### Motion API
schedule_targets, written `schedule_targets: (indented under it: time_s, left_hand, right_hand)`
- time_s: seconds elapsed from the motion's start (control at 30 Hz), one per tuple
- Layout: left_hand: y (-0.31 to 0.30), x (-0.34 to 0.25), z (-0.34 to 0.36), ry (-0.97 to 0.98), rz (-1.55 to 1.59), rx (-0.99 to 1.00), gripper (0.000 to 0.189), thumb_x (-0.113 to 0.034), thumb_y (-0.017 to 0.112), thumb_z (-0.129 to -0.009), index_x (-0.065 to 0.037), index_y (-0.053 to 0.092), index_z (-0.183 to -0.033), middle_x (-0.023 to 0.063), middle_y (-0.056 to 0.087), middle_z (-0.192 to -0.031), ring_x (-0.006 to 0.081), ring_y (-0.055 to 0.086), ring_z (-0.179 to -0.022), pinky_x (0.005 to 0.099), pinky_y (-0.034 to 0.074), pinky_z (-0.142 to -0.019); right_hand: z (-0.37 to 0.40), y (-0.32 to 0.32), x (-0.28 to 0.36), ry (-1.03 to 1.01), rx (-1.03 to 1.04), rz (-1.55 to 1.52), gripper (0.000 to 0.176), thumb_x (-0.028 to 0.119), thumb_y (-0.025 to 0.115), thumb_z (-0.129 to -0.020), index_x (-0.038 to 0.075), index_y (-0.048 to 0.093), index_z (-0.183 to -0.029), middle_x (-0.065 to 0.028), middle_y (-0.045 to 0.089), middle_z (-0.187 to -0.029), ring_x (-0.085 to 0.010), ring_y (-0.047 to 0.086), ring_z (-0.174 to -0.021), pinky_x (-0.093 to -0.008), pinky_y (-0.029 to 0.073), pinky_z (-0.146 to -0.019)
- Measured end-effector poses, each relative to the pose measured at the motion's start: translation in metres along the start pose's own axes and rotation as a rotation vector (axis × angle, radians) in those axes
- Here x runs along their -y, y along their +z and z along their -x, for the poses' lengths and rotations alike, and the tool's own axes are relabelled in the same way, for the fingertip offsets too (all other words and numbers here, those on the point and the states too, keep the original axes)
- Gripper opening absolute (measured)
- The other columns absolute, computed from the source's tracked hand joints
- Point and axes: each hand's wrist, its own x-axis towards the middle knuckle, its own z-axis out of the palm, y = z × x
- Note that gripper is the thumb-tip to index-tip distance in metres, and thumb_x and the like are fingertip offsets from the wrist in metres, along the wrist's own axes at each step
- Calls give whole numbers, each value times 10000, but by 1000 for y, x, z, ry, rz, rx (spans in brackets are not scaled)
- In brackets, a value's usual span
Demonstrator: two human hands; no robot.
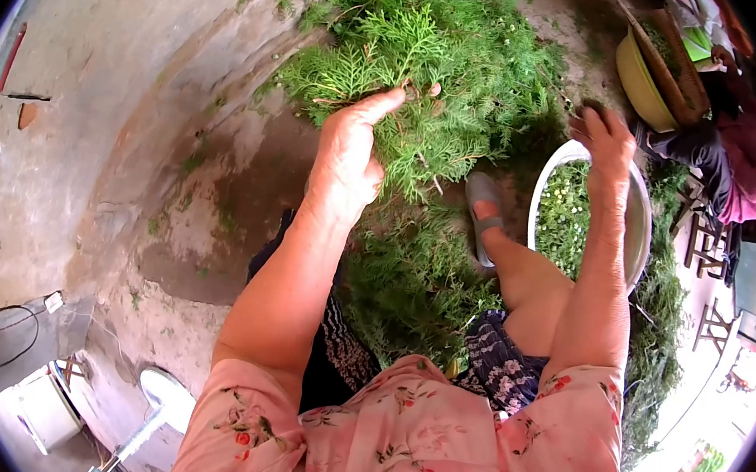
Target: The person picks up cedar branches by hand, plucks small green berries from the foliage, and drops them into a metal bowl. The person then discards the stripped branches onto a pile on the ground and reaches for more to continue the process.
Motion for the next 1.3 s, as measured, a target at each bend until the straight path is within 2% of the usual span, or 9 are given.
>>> schedule_targets:
  time_s: [0.1,0.2,0.33,0.43,0.6,1.03,1.1,1.17,1.3]
  left_hand:
    - [0,4,-1,-28,-98,-103,227,-120,610,-780,6,605,-970,87,614,-943,208,598,-873,351,510,-765]
    - [2,6,7,25,-173,41,263,-79,666,-726,-17,615,-977,76,599,-995,183,542,-903,330,418,-817]
    - [10,14,11,181,-283,105,333,-115,660,-758,-8,569,-1059,58,602,-982,168,545,-886,327,428,-798]
    - [11,7,8,33,-114,-50,317,-146,657,-772,-29,577,-1055,55,606,-978,164,544,-890,330,424,-798]
    - [-6,10,-5,12,-75,-133,299,-201,685,-764,-9,589,-973,81,600,-989,181,527,-921,370,388,-837]
    - [-7,5,0,127,-133,-166,483,-283,689,-751,6,508,-1093,94,567,-1037,177,473,-993,290,351,-877]
    - [-15,8,-13,222,-80,-294,328,-210,655,-782,20,559,-994,71,606,-930,173,539,-855,316,404,-791]
    - [-27,5,-17,208,-85,-249,457,-262,636,-793,34,482,-1106,137,563,-1082,236,548,-940,363,391,-900]
    - [-25,-14,-5,338,-96,-174,239,-221,553,-846,-46,551,-1009,95,624,-978,210,578,-939,340,405,-871]
  right_hand:
    - [29,52,36,135,210,17,409,245,593,-833,-55,532,-1104,-135,612,-974,-194,594,-909,-284,468,-815]
    - [61,85,47,329,329,-9,1048,647,683,-555,16,326,-1312,-239,468,-1219,-303,479,-1116,-478,304,-1004]
    - [70,111,49,483,369,-352,407,202,707,-750,-24,455,-974,-94,577,-837,-168,551,-797,-282,457,-751]
    - [74,115,66,580,148,-483,319,152,703,-752,29,438,-880,-83,574,-795,-166,554,-731,-294,460,-731]
    - [69,115,36,545,184,-500,312,53,670,-764,64,382,-882,-61,532,-729,-137,494,-568,-209,440,-472]
    - [61,109,37,486,82,-326,273,80,706,-726,29,500,-899,-102,594,-849,-191,600,-666,-289,497,-538]
    - [54,96,10,-61,214,345,327,231,680,-760,-35,553,-904,-82,611,-824,-138,582,-641,-248,472,-560]
    - [66,99,46,268,169,42,320,225,689,-748,-39,590,-900,-84,624,-781,-133,582,-636,-246,468,-590]
    - [61,100,34,107,119,-130,148,30,687,-703,-48,574,-758,-86,603,-683,-159,557,-568,-273,421,-500]
